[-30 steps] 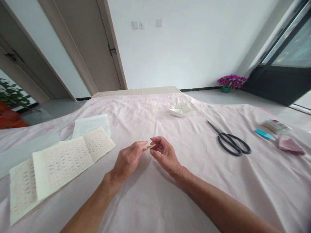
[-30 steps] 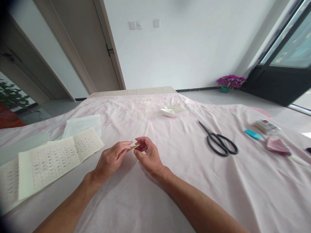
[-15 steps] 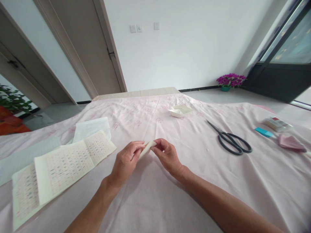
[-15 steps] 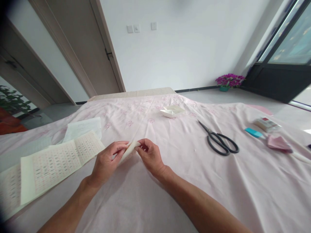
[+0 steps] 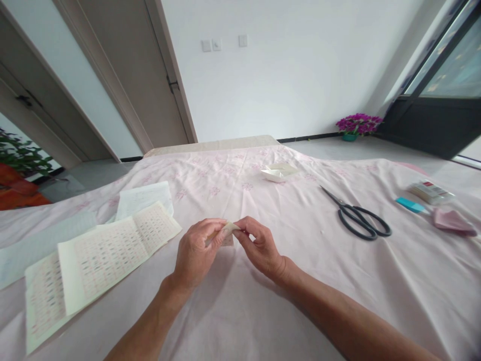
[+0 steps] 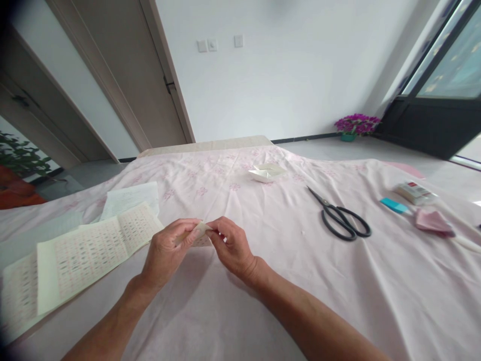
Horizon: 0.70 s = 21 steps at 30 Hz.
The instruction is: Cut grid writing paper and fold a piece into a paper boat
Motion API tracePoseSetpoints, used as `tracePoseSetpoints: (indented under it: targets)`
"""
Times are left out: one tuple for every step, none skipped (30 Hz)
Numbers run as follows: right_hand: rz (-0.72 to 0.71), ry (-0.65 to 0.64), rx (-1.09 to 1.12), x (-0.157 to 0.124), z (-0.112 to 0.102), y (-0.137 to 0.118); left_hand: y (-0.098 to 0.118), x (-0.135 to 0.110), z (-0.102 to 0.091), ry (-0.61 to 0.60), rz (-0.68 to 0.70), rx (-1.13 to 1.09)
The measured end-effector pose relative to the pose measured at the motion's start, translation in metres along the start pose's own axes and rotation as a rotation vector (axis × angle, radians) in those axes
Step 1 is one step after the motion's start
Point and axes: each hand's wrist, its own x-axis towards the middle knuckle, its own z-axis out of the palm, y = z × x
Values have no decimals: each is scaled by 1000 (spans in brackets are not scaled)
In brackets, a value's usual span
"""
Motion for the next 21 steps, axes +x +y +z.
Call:
tracePoseSetpoints:
  targets:
    - [-1, -28, 34, 0, -1, -1, -2, -1, 2, 10, 11, -21]
    - [6, -50, 71, 1, -2, -2, -5, -1, 3, 10, 29, -43]
    - [19, -68, 108, 1, -3, -2, -7, -2, 4, 7, 49, -68]
    - [36, -84, 142, 1, -4, -2, -10, -3, 4, 7, 65, -94]
    - [53, -99, 176, 1, -4, -2, -12, -4, 4, 10, 74, -121]
    - [66, -113, 209, 1, -4, -3, -13, -4, 4, 11, 77, -148]
    - [78, -126, 238, 1, -4, -3, -14, -4, 3, 10, 75, -172]
    - [86, -138, 262, 1, -4, -3, -15, -4, 3, 9, 69, -192]
    - [92, -148, 277, 2, -4, -4, -15, -4, 3, 8, 63, -209]
    - [94, -151, 280, 2, -4, -5, -15, -4, 3, 8, 58, -225]
    - [93, -146, 271, 2, -4, -6, -16, -4, 3, 9, 52, -240]
    - [92, -133, 256, 2, -3, -7, -16, -4, 3, 11, 47, -253]
    - [91, -116, 241, 2, -3, -7, -17, -4, 3, 10, 46, -264]
    - [94, -100, 235, 2, -2, -8, -18, -4, 4, 6, 48, -274]
    - [100, -89, 240, 2, -2, -8, -19, -5, 4, -2, 52, -283]
    - [109, -88, 258, 2, -1, -8, -20, -5, 4, -11, 55, -292]
    - [118, -97, 283, 2, -1, -8, -21, -5, 3, -20, 61, -302]
    - [125, -110, 305, 2, -1, -8, -22, -5, 3, -28, 65, -311]
    - [129, -120, 316, 1, -1, -8, -23, -5, 3, -32, 69, -318]
    - [127, -121, 310, 1, -1, -8, -24, -5, 3, -36, 73, -321]
    - [121, -108, 285, 1, -2, -8, -24, -5, 3, -36, 83, -320]
